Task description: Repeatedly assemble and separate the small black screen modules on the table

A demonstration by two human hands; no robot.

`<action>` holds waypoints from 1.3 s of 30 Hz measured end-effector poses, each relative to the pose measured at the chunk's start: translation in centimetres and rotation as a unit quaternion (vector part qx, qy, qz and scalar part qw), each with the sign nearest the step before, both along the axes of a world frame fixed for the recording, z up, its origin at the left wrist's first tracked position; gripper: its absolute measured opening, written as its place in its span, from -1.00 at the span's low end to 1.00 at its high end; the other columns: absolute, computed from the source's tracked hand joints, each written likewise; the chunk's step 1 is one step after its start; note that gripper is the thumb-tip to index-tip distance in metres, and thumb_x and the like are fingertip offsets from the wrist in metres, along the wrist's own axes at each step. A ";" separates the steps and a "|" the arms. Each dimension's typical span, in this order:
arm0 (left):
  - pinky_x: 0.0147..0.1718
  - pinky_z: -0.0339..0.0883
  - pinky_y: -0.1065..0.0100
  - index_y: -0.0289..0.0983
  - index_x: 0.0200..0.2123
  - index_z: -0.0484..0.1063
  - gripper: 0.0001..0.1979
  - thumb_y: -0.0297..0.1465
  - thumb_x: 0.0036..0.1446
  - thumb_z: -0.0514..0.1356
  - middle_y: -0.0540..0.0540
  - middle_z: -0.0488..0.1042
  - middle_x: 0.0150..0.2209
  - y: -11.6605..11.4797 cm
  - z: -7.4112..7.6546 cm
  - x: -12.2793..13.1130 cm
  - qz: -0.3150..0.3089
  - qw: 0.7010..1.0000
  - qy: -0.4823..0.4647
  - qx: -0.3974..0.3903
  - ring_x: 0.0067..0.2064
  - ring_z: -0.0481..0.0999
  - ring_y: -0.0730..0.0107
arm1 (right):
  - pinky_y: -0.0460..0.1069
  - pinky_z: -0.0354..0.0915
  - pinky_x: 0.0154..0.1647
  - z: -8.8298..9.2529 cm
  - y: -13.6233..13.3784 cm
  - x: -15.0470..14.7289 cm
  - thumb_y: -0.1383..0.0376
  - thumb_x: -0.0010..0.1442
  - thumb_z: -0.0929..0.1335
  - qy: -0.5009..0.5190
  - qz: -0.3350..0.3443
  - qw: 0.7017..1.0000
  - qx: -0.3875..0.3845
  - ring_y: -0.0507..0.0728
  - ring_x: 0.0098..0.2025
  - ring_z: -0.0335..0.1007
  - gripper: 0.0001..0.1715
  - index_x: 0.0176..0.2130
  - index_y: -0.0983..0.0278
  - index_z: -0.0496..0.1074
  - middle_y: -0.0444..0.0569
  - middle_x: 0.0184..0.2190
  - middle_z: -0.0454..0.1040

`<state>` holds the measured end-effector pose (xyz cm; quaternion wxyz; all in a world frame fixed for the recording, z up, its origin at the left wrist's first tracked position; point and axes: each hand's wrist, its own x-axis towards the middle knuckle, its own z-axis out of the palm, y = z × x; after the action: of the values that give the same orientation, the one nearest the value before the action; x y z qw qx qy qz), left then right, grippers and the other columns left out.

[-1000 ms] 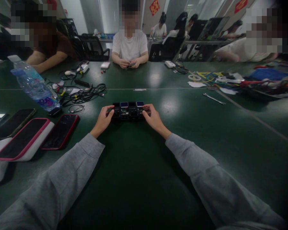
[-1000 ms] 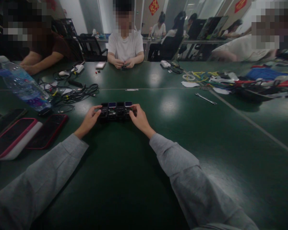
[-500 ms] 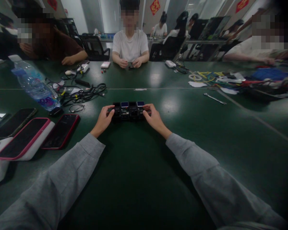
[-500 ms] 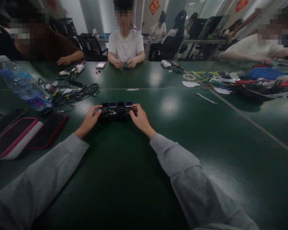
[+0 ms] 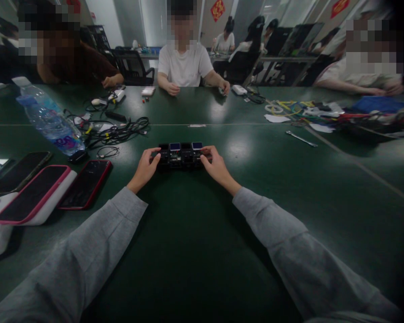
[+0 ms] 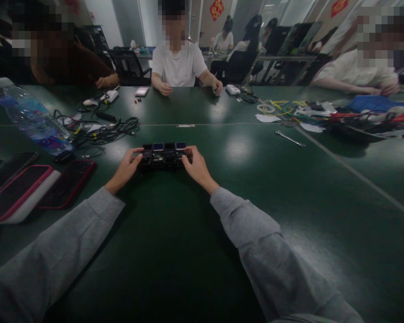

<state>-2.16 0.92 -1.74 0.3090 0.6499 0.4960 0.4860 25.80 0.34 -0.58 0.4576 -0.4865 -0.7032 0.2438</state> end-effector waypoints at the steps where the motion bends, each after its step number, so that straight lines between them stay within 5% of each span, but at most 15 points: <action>1: -0.05 0.40 0.13 -0.21 0.04 0.40 -0.70 -0.28 0.28 0.12 -0.17 0.42 -0.04 -0.1 0.1 0.1 -0.001 1.000 0.009 0.000 -0.06 0.45 0.23 | 0.14 0.36 -0.11 0.0 0.0 0.0 0.21 0.25 0.28 -0.001 0.000 1.000 -0.001 0.19 -0.12 0.41 -0.73 -0.05 0.22 0.27 0.05 -0.12 0.44; 12: 0.04 0.29 0.20 -0.20 -0.04 0.44 -0.76 -0.37 0.32 0.03 -0.11 0.42 -0.03 0.1 0.4 -0.7 0.140 0.984 0.025 0.107 0.02 0.41 0.27 | 0.17 0.36 -0.04 -1.0 0.8 0.1 0.11 0.28 0.29 0.052 -0.048 0.997 0.014 0.19 -0.11 0.40 -0.70 -0.06 0.18 0.19 0.03 -0.17 0.41; 23: -0.12 0.41 0.20 -0.24 -0.03 0.41 -0.75 -0.41 0.22 0.13 -0.13 0.49 -0.10 0.3 -0.2 -0.1 0.036 0.999 -0.015 0.003 -0.17 0.51 0.30 | 0.15 0.35 -0.05 -0.5 0.4 0.1 0.18 0.30 0.24 0.027 -0.035 0.999 0.013 0.18 -0.10 0.41 -0.81 -0.12 0.20 0.28 0.03 -0.15 0.45; 39: -0.16 0.41 0.27 -0.27 -0.05 0.42 -0.76 -0.47 0.23 0.11 -0.11 0.51 -0.19 0.0 0.4 0.1 0.039 0.999 -0.007 -0.010 -0.21 0.50 0.35 | 0.17 0.36 -0.06 -1.0 0.7 -0.1 0.17 0.26 0.29 0.024 -0.020 0.999 0.022 0.21 -0.11 0.42 -0.73 -0.08 0.23 0.23 0.07 -0.15 0.44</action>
<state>-2.11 0.95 -1.31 0.3000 0.6233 0.5234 0.4975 25.74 1.04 -1.58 0.4900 -0.4840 -0.6875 0.2304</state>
